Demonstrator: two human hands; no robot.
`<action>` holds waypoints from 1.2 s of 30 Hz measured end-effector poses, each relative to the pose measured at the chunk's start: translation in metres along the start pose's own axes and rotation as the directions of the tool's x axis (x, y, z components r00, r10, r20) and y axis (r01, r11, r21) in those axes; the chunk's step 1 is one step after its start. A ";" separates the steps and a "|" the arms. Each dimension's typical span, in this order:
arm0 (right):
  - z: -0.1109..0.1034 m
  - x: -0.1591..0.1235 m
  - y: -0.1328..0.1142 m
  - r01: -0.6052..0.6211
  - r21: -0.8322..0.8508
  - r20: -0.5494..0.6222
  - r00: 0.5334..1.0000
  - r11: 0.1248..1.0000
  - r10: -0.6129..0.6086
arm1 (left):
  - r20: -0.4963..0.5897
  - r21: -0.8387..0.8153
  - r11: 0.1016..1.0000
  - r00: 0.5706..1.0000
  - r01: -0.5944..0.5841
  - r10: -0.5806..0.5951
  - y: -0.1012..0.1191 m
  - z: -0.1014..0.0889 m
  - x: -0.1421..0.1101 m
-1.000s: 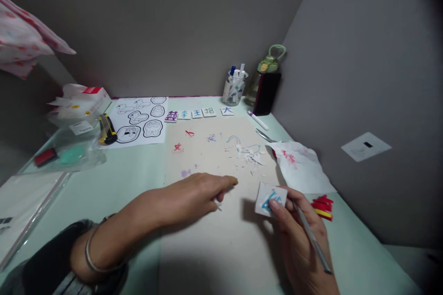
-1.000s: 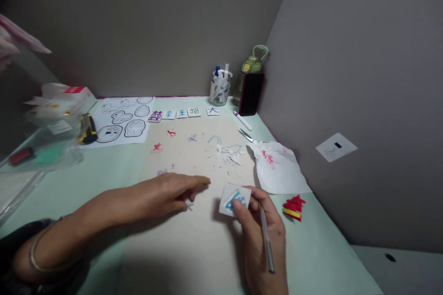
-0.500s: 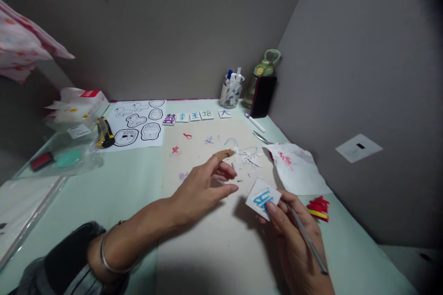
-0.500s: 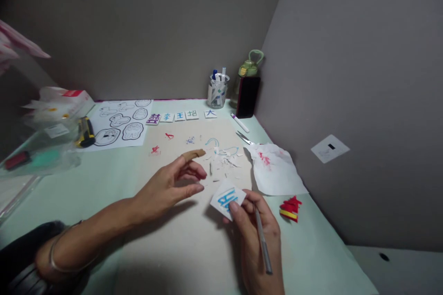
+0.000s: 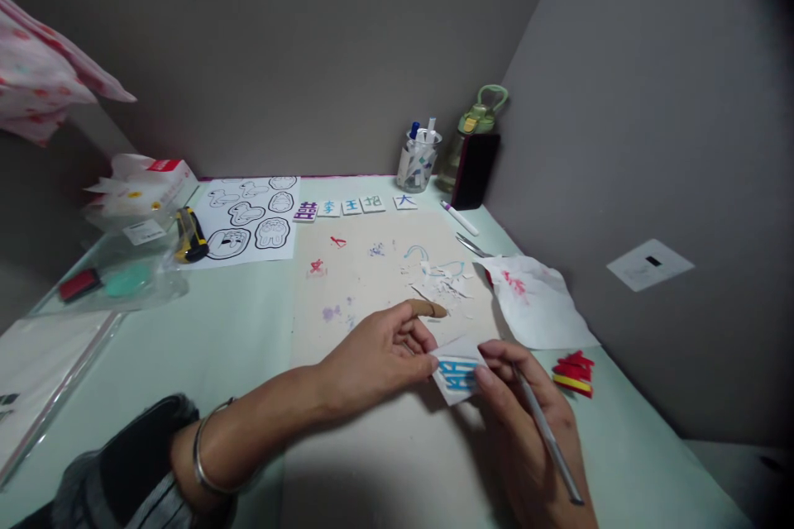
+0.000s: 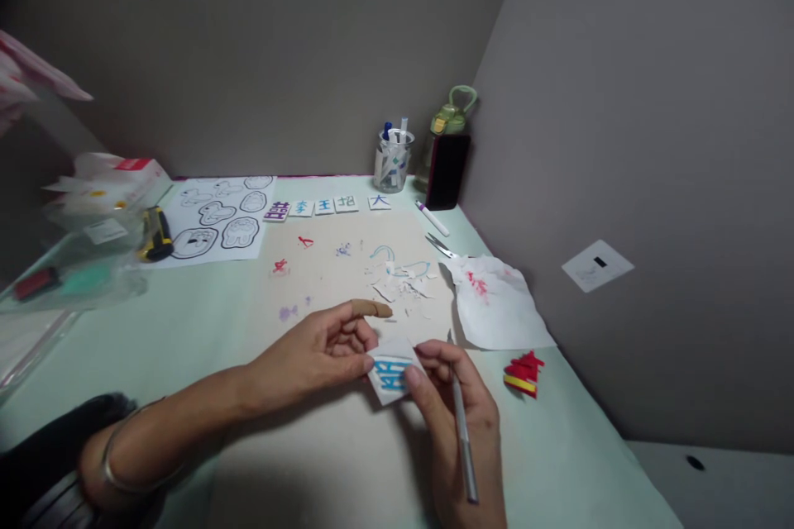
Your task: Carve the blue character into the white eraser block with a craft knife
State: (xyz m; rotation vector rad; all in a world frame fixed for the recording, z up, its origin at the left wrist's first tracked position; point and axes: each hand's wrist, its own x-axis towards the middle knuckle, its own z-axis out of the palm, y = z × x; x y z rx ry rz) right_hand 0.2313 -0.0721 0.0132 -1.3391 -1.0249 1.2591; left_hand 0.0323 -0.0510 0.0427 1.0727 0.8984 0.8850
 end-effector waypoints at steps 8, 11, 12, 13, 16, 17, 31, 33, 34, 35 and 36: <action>0.001 -0.002 0.001 -0.039 0.102 0.089 0.996 0.994 0.030 | -0.014 -0.021 1.000 1.000 0.002 -0.002 -0.002 -0.002 0.000; 0.000 -0.002 0.002 -0.042 0.100 0.084 0.996 0.994 0.033 | -0.028 -0.026 0.999 0.999 -0.030 0.029 -0.003 -0.003 0.000; 0.000 -0.002 0.002 -0.036 0.086 0.083 0.996 0.996 0.029 | -0.032 -0.026 0.999 0.999 -0.041 0.040 -0.004 -0.004 0.000; 0.000 -0.002 0.001 -0.028 0.071 0.083 0.996 0.997 0.022 | -0.036 -0.029 0.998 0.998 -0.052 0.051 -0.004 -0.004 0.001; 0.001 -0.003 -0.003 0.007 0.018 0.091 0.996 1.000 -0.009 | -0.045 -0.062 0.996 0.997 -0.067 0.064 -0.005 -0.006 0.002; 0.001 -0.004 -0.004 0.019 -0.005 0.096 0.995 1.000 -0.019 | -0.048 -0.078 0.995 0.997 -0.069 0.065 -0.005 -0.006 0.002; 0.006 -0.004 -0.009 0.118 -0.105 0.084 0.990 0.987 -0.109 | -0.066 -0.060 0.995 0.995 -0.079 0.075 -0.007 -0.008 0.003; 0.006 -0.004 -0.008 0.124 -0.093 0.074 0.990 0.988 -0.118 | -0.053 -0.078 0.994 0.996 -0.077 0.073 -0.006 -0.007 0.002; 0.006 -0.003 -0.008 0.126 -0.089 0.071 0.990 0.988 -0.120 | -0.049 -0.088 0.993 0.996 -0.081 0.077 -0.005 -0.007 0.002; 0.006 -0.003 -0.007 0.128 -0.086 0.068 0.990 0.988 -0.122 | -0.047 -0.097 0.992 0.996 -0.084 0.079 -0.005 -0.007 0.002; 0.006 -0.003 -0.007 0.129 -0.084 0.065 0.990 0.988 -0.123 | -0.045 -0.103 0.991 0.996 -0.083 0.079 -0.004 -0.007 0.002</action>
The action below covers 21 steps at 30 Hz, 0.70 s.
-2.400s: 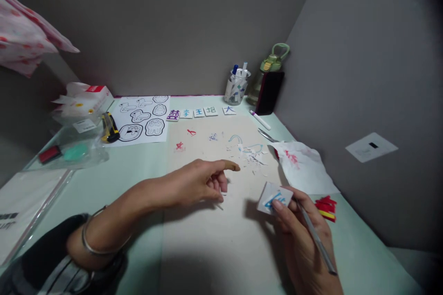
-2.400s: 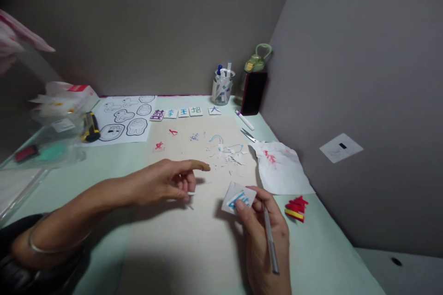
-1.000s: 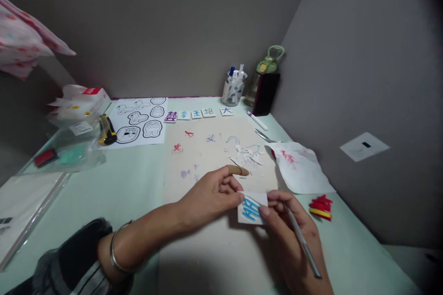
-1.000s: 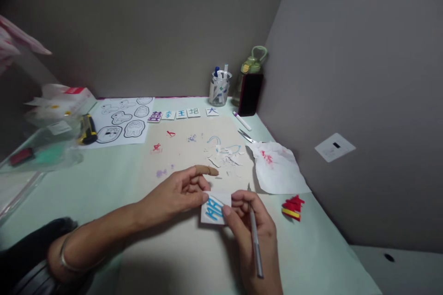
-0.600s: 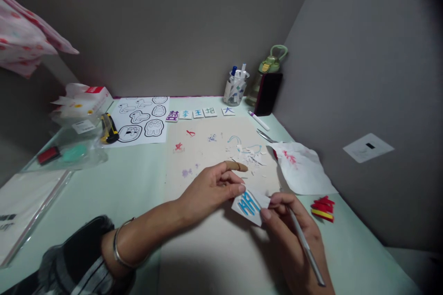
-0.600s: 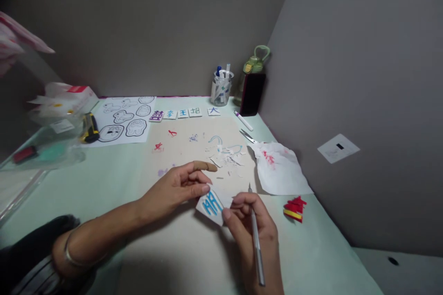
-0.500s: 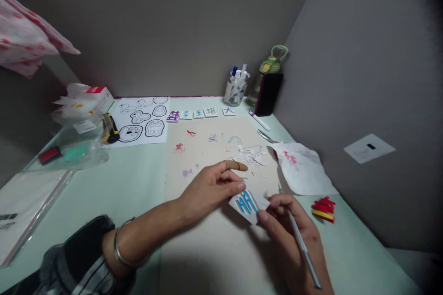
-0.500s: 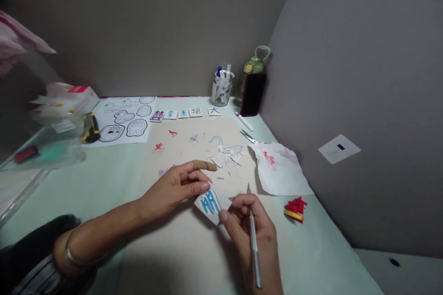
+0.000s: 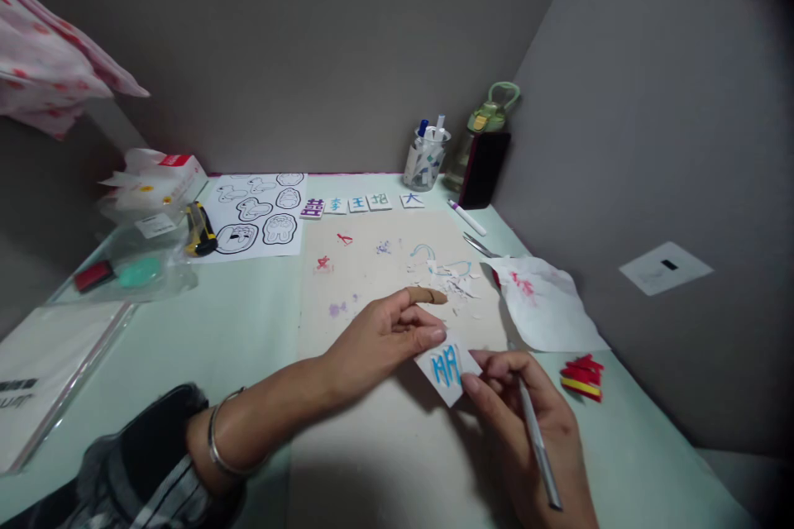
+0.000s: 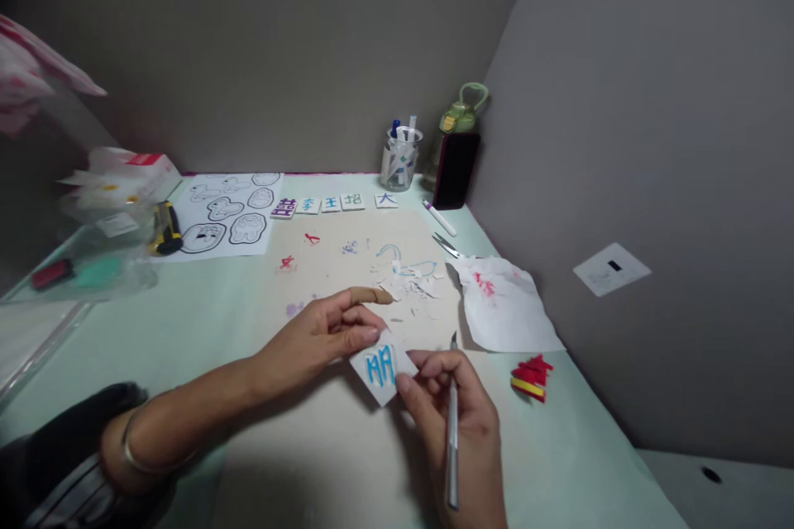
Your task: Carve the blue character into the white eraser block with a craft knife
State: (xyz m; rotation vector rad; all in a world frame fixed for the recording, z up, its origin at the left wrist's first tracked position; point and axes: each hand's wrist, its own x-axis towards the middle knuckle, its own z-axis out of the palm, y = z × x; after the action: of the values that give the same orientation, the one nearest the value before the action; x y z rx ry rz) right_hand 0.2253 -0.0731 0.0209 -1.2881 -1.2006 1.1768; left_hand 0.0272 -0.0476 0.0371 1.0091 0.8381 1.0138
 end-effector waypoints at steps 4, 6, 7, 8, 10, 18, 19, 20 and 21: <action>0.000 0.000 -0.001 0.000 0.015 -0.002 1.000 1.000 0.000 | 0.005 0.024 1.000 1.000 0.016 -0.016 0.001 -0.001 0.001; 0.000 -0.001 -0.001 0.001 0.015 0.005 1.000 1.000 -0.001 | 0.022 0.038 0.999 1.000 0.009 -0.009 0.001 -0.002 0.001; 0.000 -0.001 -0.001 0.002 0.012 0.011 1.000 1.000 -0.002 | 0.033 0.038 0.999 0.999 0.007 -0.008 0.001 -0.003 0.001; 0.000 -0.001 -0.001 0.005 0.010 0.016 1.000 1.000 -0.005 | 0.043 0.034 0.999 0.999 0.010 -0.011 0.000 -0.003 0.000; 0.001 -0.001 -0.001 0.014 0.006 0.024 1.000 1.000 -0.015 | 0.055 0.028 0.999 0.998 0.020 -0.022 0.000 -0.003 0.000; 0.000 -0.002 -0.005 0.007 -0.038 0.045 0.999 0.999 -0.006 | 0.038 0.042 0.997 0.997 0.063 -0.065 0.004 -0.001 -0.002; 0.000 -0.002 -0.005 -0.008 -0.034 0.040 0.999 0.999 0.009 | 0.040 0.047 0.996 0.996 0.080 -0.082 0.005 -0.002 -0.002; 0.000 -0.003 -0.004 -0.025 -0.015 0.031 0.999 1.000 0.026 | 0.046 0.051 0.994 0.994 0.098 -0.100 0.005 -0.002 -0.002; 0.001 -0.003 -0.003 -0.039 0.019 0.022 0.999 0.999 0.039 | 0.053 0.053 0.992 0.992 0.114 -0.117 0.005 -0.004 -0.001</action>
State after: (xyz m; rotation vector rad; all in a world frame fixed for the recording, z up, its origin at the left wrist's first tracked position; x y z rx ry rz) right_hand 0.2242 -0.0758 0.0235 -1.2917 -1.1817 1.2309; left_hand 0.0222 -0.0469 0.0411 1.0148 0.8686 0.8661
